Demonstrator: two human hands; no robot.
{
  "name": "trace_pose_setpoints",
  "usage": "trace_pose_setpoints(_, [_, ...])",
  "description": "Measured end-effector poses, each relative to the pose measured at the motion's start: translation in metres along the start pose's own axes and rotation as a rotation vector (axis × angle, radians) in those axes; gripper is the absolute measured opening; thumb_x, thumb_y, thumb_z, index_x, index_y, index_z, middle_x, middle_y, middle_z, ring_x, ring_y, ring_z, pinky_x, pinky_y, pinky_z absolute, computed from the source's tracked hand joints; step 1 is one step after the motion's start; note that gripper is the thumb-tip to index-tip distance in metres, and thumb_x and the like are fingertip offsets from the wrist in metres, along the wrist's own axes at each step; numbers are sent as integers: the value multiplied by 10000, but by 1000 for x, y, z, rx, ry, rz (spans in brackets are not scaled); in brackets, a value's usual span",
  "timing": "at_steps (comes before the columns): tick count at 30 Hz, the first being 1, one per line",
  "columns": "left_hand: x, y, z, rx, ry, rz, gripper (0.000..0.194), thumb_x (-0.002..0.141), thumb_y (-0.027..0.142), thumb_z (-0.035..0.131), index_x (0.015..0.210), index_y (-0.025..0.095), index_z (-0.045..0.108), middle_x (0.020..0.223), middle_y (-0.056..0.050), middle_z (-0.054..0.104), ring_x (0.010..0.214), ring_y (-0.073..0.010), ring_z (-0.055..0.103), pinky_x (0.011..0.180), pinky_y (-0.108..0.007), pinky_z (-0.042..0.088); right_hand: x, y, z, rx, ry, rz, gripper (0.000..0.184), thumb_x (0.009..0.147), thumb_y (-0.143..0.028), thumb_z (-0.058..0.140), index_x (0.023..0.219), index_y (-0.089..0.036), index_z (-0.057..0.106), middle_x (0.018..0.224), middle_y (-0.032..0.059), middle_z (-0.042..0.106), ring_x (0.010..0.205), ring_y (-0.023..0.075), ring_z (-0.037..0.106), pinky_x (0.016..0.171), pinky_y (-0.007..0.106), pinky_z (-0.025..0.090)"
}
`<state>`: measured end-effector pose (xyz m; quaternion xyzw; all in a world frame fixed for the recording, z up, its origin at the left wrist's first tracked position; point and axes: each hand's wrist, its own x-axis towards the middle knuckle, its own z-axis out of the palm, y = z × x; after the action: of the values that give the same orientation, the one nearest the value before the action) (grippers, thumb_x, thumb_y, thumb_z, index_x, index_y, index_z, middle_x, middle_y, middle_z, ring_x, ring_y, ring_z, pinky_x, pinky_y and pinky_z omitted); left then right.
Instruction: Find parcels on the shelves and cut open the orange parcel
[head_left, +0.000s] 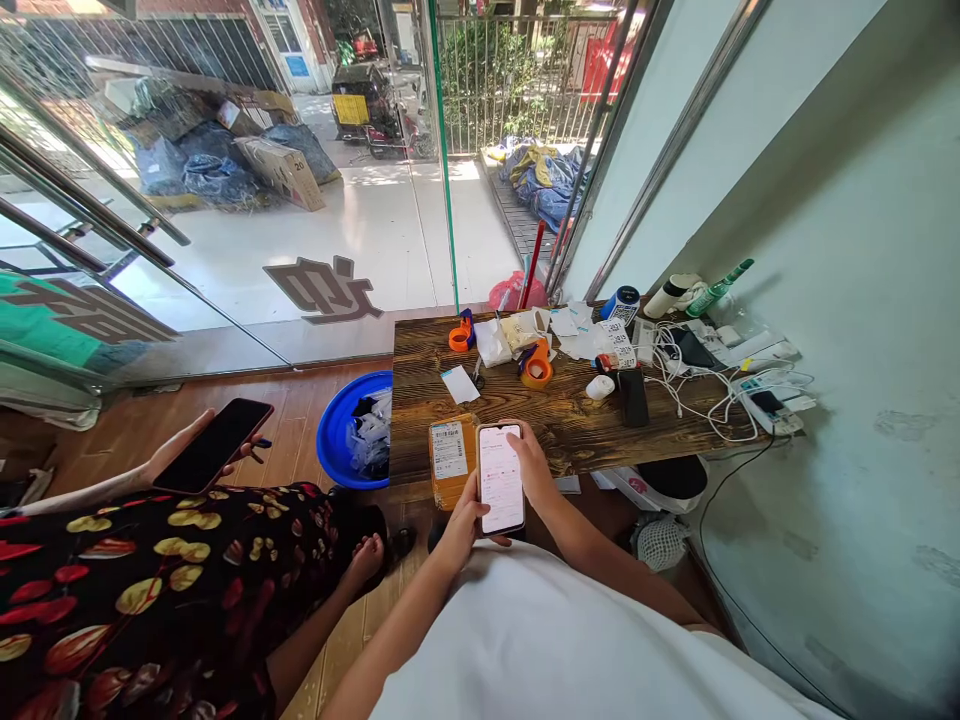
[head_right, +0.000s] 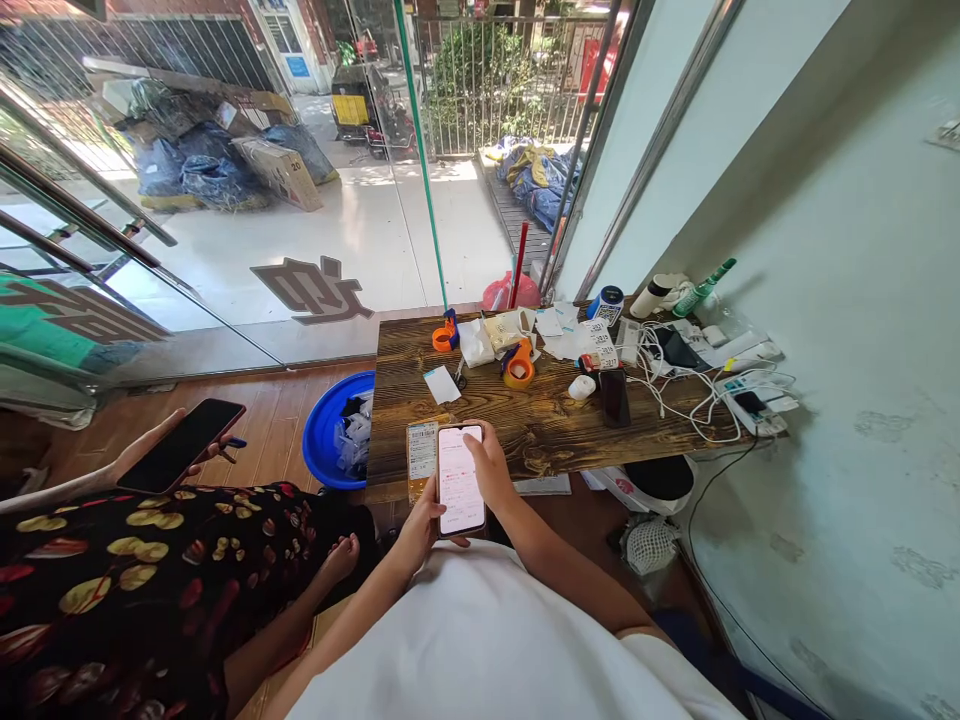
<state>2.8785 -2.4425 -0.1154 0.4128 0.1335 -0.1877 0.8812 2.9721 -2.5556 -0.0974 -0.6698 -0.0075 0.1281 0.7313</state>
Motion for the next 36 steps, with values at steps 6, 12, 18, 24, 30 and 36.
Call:
trace_pose_setpoints(6, [2, -1, -6, -146, -59, 31, 710, 746, 196, 445, 1431, 320, 308, 1373, -103, 450, 940, -277, 617, 493, -280, 560, -28, -2, -14, -547, -34, -476, 611, 896, -457, 425, 1444, -231, 276, 1459, 131, 298, 1309, 311, 332, 1038, 517, 338])
trace_pose_setpoints(12, [4, -8, -13, -199, -82, 23, 733, 771, 201, 461, 1460, 344, 254, 1392, -98, 435, 961, -286, 615, 517, -300, 575, -37, -4, -31, -894, -129, -715, 510, 891, -487, 366, 1337, -280, 502, 1522, 88, 165, 1320, 375, 266, 1046, 622, 231])
trace_pose_setpoints(18, [3, -2, -7, -205, -72, 19, 746, 763, 223, 484, 1464, 328, 251, 1397, -106, 431, 1003, -332, 598, 493, -330, 578, -42, 10, -45, -914, 6, -788, 463, 886, -422, 365, 1270, -279, 581, 1494, 96, 253, 1255, 376, 338, 997, 627, 264])
trace_pose_setpoints(24, [2, 3, -4, -221, -52, 18, 820, 748, 219, 499, 1490, 332, 167, 1409, -100, 424, 1058, -335, 572, 562, -364, 595, -45, 17, -55, -928, 24, -825, 443, 869, -394, 383, 1233, -300, 617, 1480, 77, 301, 1218, 371, 370, 981, 625, 284])
trace_pose_setpoints(30, [4, 2, -6, -224, -52, 28, 800, 766, 203, 477, 1488, 342, 161, 1418, -93, 414, 1064, -324, 572, 593, -366, 598, -43, 18, -57, -922, 33, -819, 452, 839, -389, 421, 1252, -338, 598, 1488, 38, 289, 1213, 375, 355, 990, 629, 284])
trace_pose_setpoints(36, [4, 4, -7, -229, -60, 34, 797, 768, 208, 480, 1488, 340, 163, 1416, -97, 416, 1052, -322, 580, 593, -371, 598, -41, 20, -57, -922, 20, -795, 451, 823, -387, 450, 1250, -368, 593, 1501, 3, 267, 1219, 378, 345, 1000, 635, 280])
